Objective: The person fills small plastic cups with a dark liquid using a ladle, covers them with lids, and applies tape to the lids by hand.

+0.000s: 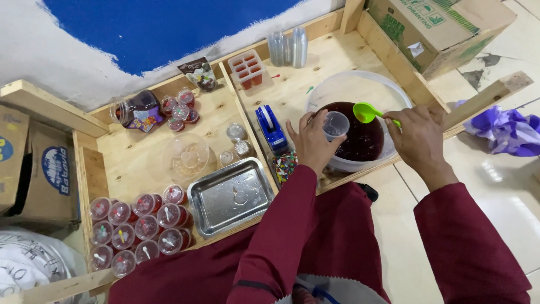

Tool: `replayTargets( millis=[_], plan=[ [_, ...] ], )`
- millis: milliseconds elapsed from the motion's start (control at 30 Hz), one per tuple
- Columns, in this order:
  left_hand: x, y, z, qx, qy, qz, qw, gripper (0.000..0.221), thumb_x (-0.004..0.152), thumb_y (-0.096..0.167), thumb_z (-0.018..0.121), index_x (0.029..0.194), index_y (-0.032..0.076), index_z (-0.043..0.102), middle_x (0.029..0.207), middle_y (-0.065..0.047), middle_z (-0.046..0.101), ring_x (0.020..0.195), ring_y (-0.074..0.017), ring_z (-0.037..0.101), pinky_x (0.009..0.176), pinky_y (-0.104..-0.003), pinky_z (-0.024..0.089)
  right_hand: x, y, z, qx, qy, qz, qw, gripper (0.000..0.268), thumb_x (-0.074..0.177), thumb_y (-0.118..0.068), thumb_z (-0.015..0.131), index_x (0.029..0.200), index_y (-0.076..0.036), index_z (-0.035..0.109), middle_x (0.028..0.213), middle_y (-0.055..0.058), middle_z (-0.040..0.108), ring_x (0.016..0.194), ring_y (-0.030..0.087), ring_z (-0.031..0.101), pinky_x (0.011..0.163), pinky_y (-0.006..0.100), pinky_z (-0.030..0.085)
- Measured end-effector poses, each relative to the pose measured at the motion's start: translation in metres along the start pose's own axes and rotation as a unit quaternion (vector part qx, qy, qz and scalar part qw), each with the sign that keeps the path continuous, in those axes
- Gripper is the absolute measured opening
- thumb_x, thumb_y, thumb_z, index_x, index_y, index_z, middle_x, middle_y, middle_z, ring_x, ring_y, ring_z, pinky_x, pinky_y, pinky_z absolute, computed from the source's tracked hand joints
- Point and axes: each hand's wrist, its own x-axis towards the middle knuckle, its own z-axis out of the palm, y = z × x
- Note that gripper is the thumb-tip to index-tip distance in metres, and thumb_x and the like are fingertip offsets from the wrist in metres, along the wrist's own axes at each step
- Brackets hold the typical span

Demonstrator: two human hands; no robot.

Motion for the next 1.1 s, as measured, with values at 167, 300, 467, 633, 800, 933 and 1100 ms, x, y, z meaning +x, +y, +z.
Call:
replayTargets(
  millis=[167, 300, 467, 633, 800, 933, 1100],
  plan=[
    [0.001, 0.000, -0.001, -0.003, -0.030, -0.007, 1.000, 0.072, 0.077, 0.054, 0.078, 0.137, 0.019, 0.059, 0.124, -0.002, 0.071, 0.142, -0.0194, 0.041, 0.121, -0.070, 0.003, -0.003, -0.001, 0.012, 0.031, -0.086, 0.082, 0.992, 0.026, 0.113, -0.038, 0.057, 0.113, -0.024, 0.079, 0.099, 0.004, 0.076, 0.101, 0.025, 0.062, 0.089, 0.044, 0.031],
    [0.001, -0.003, 0.002, -0.002, -0.022, -0.002, 1.000, 0.073, 0.073, 0.053, 0.083, 0.133, 0.018, 0.063, 0.129, -0.007, 0.065, 0.143, -0.0202, 0.040, 0.121, -0.071, 0.004, -0.004, 0.000, -0.003, 0.155, -0.082, 0.198, 0.964, 0.033, 0.120, -0.030, 0.051, 0.110, -0.016, 0.080, 0.080, -0.004, 0.073, 0.090, 0.028, 0.060, 0.093, 0.048, 0.035],
    [0.001, -0.001, -0.001, -0.003, -0.033, -0.003, 0.999, 0.073, 0.076, 0.053, 0.080, 0.135, 0.015, 0.061, 0.123, -0.005, 0.070, 0.143, -0.0209, 0.039, 0.121, -0.070, 0.006, -0.003, 0.001, -0.031, 0.274, 0.009, 0.291, 0.917, 0.027, 0.119, -0.016, 0.054, 0.115, -0.004, 0.079, 0.083, 0.005, 0.073, 0.054, 0.011, 0.045, 0.048, 0.030, 0.034],
    [0.002, -0.001, -0.002, 0.003, -0.052, -0.009, 0.999, 0.074, 0.077, 0.052, 0.078, 0.137, 0.014, 0.059, 0.119, -0.002, 0.073, 0.146, -0.0195, 0.036, 0.122, -0.070, 0.006, -0.003, -0.007, -0.059, 0.341, 0.071, 0.301, 0.888, 0.028, 0.122, -0.015, 0.050, 0.115, 0.000, 0.072, 0.091, 0.009, 0.072, 0.081, 0.016, 0.068, 0.079, 0.028, 0.051],
    [0.002, -0.002, 0.002, 0.008, -0.047, -0.011, 0.999, 0.074, 0.074, 0.052, 0.084, 0.134, 0.015, 0.062, 0.132, -0.014, 0.065, 0.147, -0.0236, 0.036, 0.122, -0.069, 0.007, -0.003, -0.024, -0.083, 0.344, 0.143, 0.242, 0.896, 0.028, 0.123, -0.005, 0.044, 0.117, 0.010, 0.068, 0.092, 0.020, 0.071, 0.083, 0.025, 0.072, 0.076, 0.032, 0.058],
    [0.002, -0.004, 0.004, 0.003, -0.035, -0.005, 0.999, 0.075, 0.072, 0.053, 0.084, 0.133, 0.015, 0.063, 0.128, -0.014, 0.067, 0.146, -0.0223, 0.038, 0.121, -0.070, 0.009, -0.011, -0.042, -0.090, 0.372, 0.146, 0.217, 0.890, 0.027, 0.124, -0.005, 0.044, 0.118, 0.013, 0.064, 0.106, 0.024, 0.066, 0.086, 0.032, 0.071, 0.077, 0.036, 0.057],
    [0.006, 0.002, -0.002, 0.009, -0.101, -0.049, 0.994, 0.075, 0.074, 0.056, 0.076, 0.136, 0.018, 0.059, 0.144, -0.012, 0.056, 0.152, -0.0177, 0.028, 0.124, -0.065, -0.003, -0.031, -0.058, -0.080, 0.229, 0.170, 0.091, 0.954, 0.019, 0.116, 0.001, 0.056, 0.109, 0.003, 0.074, 0.101, 0.014, 0.073, 0.097, 0.027, 0.053, 0.097, 0.046, 0.033]
  ],
)
